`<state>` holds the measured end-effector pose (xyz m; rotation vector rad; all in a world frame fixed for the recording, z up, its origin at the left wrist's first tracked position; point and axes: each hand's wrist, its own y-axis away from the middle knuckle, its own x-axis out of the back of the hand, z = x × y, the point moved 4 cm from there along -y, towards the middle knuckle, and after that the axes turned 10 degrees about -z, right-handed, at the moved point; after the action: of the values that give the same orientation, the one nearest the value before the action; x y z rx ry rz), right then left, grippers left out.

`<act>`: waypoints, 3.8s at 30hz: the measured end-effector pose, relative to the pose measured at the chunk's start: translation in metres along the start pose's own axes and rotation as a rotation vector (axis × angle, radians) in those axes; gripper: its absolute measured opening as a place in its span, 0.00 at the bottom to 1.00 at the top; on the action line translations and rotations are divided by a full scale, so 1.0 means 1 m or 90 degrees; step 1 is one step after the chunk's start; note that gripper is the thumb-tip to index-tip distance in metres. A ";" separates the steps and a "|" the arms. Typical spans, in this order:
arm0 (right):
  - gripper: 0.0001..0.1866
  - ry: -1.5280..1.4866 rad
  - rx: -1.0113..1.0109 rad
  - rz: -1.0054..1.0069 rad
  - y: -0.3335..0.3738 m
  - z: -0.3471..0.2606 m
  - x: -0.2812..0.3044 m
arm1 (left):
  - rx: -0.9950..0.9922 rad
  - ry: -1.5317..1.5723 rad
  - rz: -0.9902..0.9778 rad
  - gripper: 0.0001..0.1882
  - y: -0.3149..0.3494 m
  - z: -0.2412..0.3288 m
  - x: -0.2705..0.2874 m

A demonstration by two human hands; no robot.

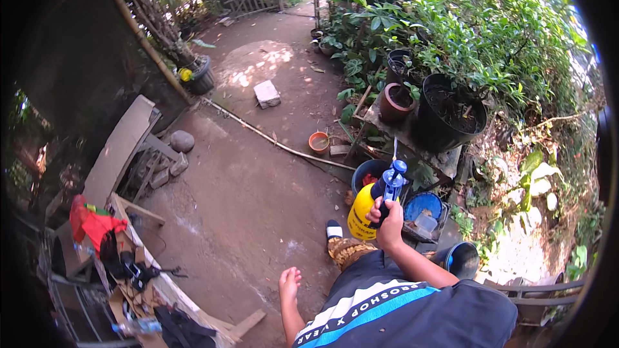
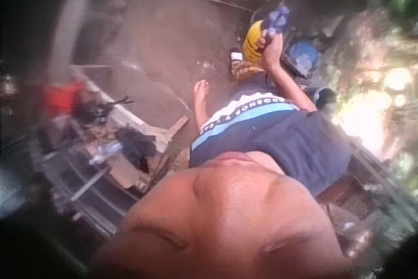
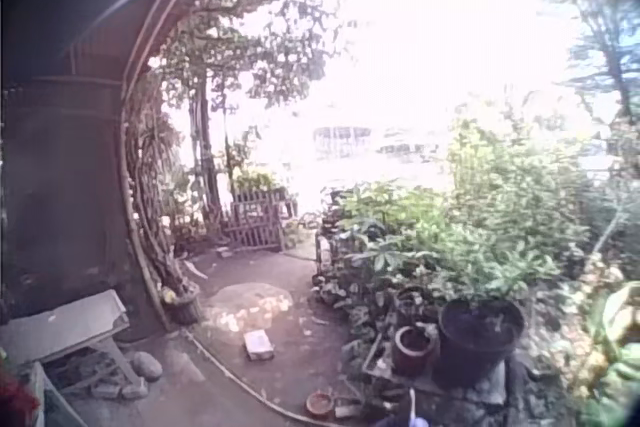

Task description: The person assembles a yellow garden sprayer by inserting a small white tube into the nozzle, attaching the blue pump head, and tightening it. They then pump the sprayer to pressurize it and spray liquid onto nearby potted plants.

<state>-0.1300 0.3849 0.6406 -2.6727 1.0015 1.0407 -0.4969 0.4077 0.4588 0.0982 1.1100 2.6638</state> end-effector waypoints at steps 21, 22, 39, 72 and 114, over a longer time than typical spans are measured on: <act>0.16 0.167 0.002 0.208 -0.223 0.051 -0.087 | -0.088 -0.211 -0.261 0.15 -0.273 0.356 0.104; 0.16 0.119 0.050 0.273 -0.222 0.053 -0.100 | -0.105 -0.210 -0.306 0.15 -0.293 0.378 0.095; 0.15 0.010 0.242 0.285 -0.208 0.104 -0.281 | -0.226 -0.366 -0.451 0.13 -0.462 0.658 0.103; 0.19 0.318 -0.099 0.220 -0.642 0.154 -0.268 | 0.191 -0.149 -0.054 0.16 -0.720 0.585 0.264; 0.13 0.092 -0.010 0.234 -1.349 0.276 -0.506 | -0.005 -0.010 -0.279 0.15 -1.154 1.207 -0.039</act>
<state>0.2643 1.7959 0.5711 -2.6682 1.5644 0.9171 -0.0296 2.0108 0.4978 -0.1147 0.9836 2.2712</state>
